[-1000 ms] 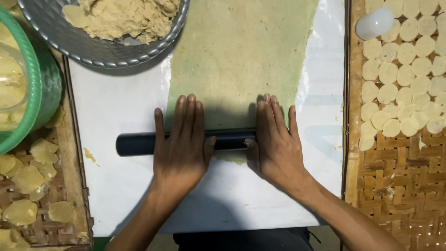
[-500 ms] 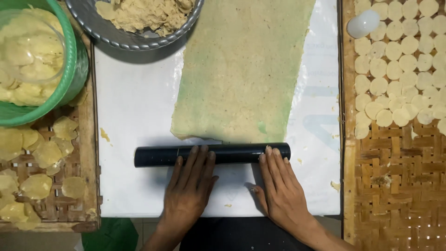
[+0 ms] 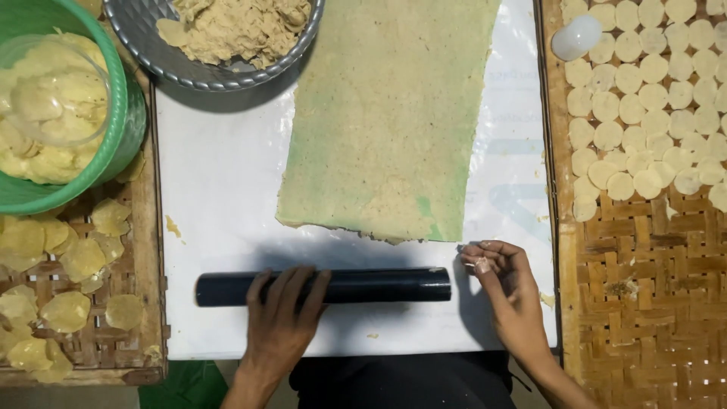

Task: Rolling out a sheet of dough and using a circular mold to cut out numerous small snack discs.

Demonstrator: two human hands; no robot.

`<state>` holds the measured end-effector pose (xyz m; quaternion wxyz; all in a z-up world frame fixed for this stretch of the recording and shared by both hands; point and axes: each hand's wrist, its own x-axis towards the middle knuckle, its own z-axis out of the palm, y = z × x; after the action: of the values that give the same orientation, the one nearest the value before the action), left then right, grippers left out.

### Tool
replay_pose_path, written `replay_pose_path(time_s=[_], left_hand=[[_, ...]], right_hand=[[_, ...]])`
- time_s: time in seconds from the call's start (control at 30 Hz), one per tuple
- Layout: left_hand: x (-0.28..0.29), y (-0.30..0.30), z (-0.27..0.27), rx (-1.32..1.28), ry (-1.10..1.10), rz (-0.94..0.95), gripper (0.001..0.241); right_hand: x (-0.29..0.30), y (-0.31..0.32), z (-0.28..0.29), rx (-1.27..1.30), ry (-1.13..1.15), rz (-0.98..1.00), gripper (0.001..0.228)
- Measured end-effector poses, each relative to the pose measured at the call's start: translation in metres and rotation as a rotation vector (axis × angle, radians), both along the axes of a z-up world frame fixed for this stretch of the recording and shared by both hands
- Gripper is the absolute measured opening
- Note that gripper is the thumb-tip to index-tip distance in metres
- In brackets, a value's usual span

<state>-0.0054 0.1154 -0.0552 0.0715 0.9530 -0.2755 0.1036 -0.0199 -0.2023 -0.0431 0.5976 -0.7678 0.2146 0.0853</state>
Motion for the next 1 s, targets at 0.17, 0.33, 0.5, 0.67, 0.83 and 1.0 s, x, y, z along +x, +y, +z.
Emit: replay_pose_path(time_s=[0.17,0.33,0.5,0.67,0.83,1.0], left_hand=[[0.011,0.047,-0.028,-0.151,-0.107,0.191,0.048],[0.047,0.04,-0.036,-0.202,-0.291,0.314,0.06],[0.071,0.026,-0.026,-0.219,-0.363,0.341,0.039],[0.074,0.023,-0.036,-0.204,-0.38,0.372,0.037],[0.091,0.023,-0.041,-0.191,-0.643,0.274,0.041],[0.089,0.026,-0.048,-0.195,-0.66,0.281,0.042]], right_hand=[[0.037,0.031,0.034,0.455,0.405,-0.242,0.042],[0.07,0.066,0.052,0.829,0.642,-0.401,0.045],[0.069,0.055,0.021,0.655,0.441,-0.247,0.033],[0.071,0.032,0.015,0.541,0.322,-0.283,0.028],[0.072,0.046,0.004,0.511,0.198,-0.272,0.029],[0.077,0.04,0.004,0.239,0.108,-0.041,0.019]])
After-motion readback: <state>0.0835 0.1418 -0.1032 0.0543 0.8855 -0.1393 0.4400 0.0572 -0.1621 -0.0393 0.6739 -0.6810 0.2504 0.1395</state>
